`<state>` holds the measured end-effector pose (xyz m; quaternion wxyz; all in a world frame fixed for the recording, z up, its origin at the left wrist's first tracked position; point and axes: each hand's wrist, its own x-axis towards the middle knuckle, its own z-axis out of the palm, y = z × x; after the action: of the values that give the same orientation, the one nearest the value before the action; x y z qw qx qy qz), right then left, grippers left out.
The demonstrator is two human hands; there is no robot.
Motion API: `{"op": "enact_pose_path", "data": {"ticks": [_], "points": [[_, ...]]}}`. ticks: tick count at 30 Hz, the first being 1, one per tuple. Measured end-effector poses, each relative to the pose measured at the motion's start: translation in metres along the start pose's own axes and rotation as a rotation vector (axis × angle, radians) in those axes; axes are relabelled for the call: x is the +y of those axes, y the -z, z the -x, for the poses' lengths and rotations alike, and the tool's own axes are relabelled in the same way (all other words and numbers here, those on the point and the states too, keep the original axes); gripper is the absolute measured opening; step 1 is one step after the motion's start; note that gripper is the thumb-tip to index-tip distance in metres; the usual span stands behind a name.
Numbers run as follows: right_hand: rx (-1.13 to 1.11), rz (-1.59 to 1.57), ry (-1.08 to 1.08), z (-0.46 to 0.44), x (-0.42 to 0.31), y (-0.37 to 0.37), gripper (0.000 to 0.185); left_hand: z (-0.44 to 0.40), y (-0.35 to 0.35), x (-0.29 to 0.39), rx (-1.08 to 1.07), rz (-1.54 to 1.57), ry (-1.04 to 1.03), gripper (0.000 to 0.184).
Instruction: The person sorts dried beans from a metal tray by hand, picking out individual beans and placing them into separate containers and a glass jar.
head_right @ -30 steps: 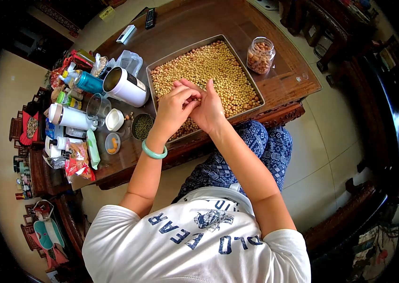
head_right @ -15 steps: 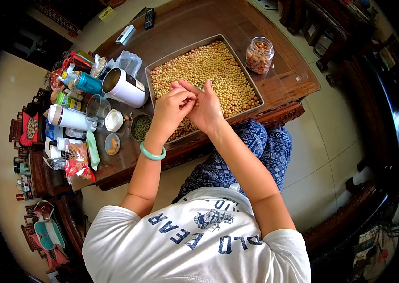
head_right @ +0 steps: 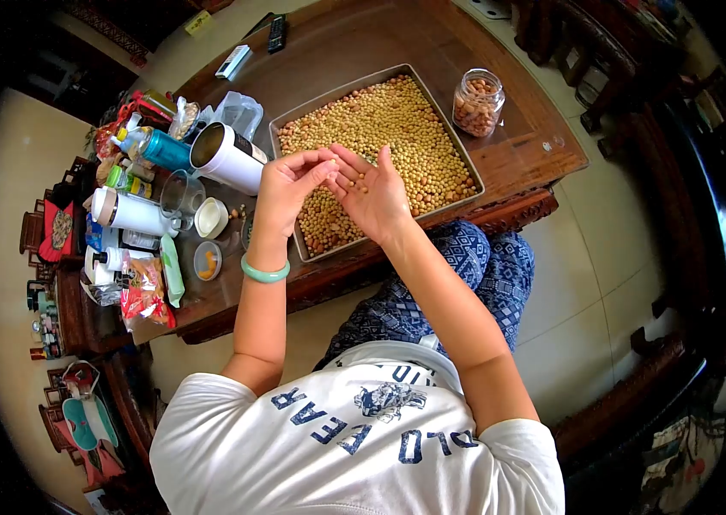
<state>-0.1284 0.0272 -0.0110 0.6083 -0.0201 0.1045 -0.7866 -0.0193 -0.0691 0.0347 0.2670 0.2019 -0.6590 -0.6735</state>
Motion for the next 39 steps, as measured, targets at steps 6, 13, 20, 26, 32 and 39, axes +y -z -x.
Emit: {"op": "enact_pose_path", "data": {"ticks": [6, 13, 20, 26, 32, 39], "points": [[-0.025, -0.095, 0.007, 0.004, 0.000, -0.009, 0.076, 0.007, 0.034, 0.044, 0.018, 0.310, -0.013, 0.019], [-0.025, -0.043, 0.005, 0.005, 0.000, -0.012, 0.075, 0.005, 0.088, 0.065, -0.029, 0.568, -0.025, 0.021], [-0.056, -0.058, 0.005, 0.005, -0.001, -0.006, 0.074, -0.003, 0.118, 0.077, 0.251, 0.089, -0.184, 0.019], [0.005, -0.015, 0.011, 0.006, -0.001, -0.012, 0.075, -0.017, 0.136, 0.068, 0.334, -0.707, -0.278, 0.017], [-0.011, -0.014, 0.023, 0.005, -0.001, -0.008, 0.075, -0.004, 0.105, 0.076, 0.442, -0.954, -0.333, 0.017], [-0.035, -0.042, 0.011, 0.004, 0.000, -0.008, 0.075, 0.020, 0.025, 0.056, 0.142, -0.789, -0.390, 0.014]]}}
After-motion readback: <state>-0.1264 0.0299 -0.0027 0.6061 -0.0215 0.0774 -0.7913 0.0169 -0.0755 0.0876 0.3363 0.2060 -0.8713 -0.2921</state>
